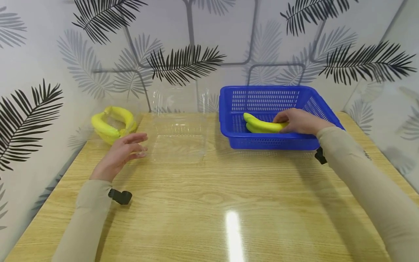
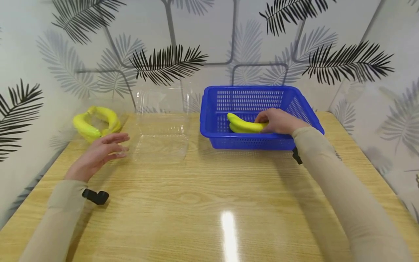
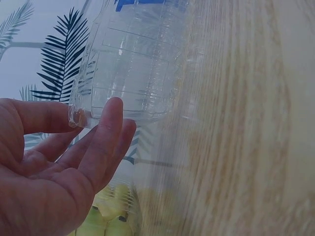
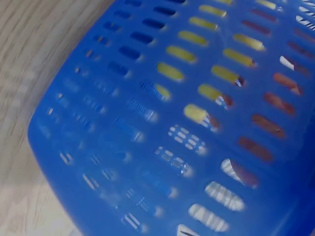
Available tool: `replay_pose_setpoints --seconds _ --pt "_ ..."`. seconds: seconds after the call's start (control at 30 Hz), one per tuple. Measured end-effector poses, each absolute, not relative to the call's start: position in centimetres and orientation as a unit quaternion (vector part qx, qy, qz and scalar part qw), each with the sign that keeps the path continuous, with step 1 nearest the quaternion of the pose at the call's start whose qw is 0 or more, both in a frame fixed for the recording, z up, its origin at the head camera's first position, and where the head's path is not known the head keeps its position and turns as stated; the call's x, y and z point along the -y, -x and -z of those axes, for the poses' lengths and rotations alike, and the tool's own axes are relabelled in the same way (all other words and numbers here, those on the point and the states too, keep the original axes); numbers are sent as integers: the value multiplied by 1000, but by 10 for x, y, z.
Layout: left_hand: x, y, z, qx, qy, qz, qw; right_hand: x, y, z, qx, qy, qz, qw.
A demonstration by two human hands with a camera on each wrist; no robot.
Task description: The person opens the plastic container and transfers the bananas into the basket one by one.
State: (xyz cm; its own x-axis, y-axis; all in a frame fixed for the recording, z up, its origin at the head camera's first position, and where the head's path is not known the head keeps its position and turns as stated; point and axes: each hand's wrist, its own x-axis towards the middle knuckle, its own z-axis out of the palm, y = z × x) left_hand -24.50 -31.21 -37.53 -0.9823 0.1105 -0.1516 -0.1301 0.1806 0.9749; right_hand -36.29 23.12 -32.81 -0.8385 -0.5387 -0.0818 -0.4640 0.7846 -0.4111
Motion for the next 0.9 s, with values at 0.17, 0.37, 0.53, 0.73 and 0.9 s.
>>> replay_pose_setpoints --seconds 0.17,0.37,0.53,0.73,0.9 --pt "312 245 374 -764 5 -639 93 -235 362 327 -936 261 192 134" --pt "311 244 375 -759 8 -645 94 -237 363 328 -931 268 200 150" --pt "310 245 376 -762 5 -641 91 -237 363 327 -928 268 212 152" --pt "307 244 376 -765 4 -638 86 -234 359 326 -927 271 222 136" --pt "305 243 375 -767 -2 -635 86 -230 354 324 -927 276 227 117"
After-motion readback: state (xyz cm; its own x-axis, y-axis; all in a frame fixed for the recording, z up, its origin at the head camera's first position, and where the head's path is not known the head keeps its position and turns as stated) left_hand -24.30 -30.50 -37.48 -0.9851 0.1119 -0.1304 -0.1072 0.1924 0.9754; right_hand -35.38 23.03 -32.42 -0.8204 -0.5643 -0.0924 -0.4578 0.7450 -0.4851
